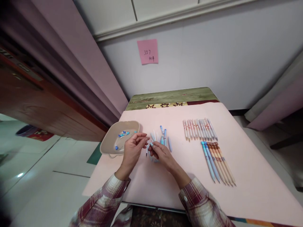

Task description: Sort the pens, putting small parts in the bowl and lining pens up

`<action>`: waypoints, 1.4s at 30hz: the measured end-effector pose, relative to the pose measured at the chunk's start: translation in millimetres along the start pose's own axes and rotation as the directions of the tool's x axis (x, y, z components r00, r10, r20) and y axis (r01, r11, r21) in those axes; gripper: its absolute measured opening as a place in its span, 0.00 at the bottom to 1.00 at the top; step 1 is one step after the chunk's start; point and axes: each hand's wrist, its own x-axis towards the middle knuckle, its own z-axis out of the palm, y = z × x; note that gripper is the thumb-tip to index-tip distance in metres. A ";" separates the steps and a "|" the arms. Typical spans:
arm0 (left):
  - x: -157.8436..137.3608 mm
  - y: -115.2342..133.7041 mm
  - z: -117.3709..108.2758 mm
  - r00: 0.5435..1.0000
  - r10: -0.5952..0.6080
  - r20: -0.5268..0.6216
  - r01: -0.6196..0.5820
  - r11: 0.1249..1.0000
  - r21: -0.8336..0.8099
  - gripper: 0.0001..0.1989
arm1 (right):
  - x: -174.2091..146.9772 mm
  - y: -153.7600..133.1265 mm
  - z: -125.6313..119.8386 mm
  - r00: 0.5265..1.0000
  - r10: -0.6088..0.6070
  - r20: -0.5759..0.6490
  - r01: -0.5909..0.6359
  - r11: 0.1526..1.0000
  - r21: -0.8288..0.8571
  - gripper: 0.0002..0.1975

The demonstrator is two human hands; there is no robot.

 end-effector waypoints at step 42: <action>67.3 5.6 -180.4 0.994 0.085 0.071 -0.093 0.294 0.951 0.06 | 7.6 32.4 -14.3 0.953 -0.011 -0.304 0.079 0.974 0.213 0.15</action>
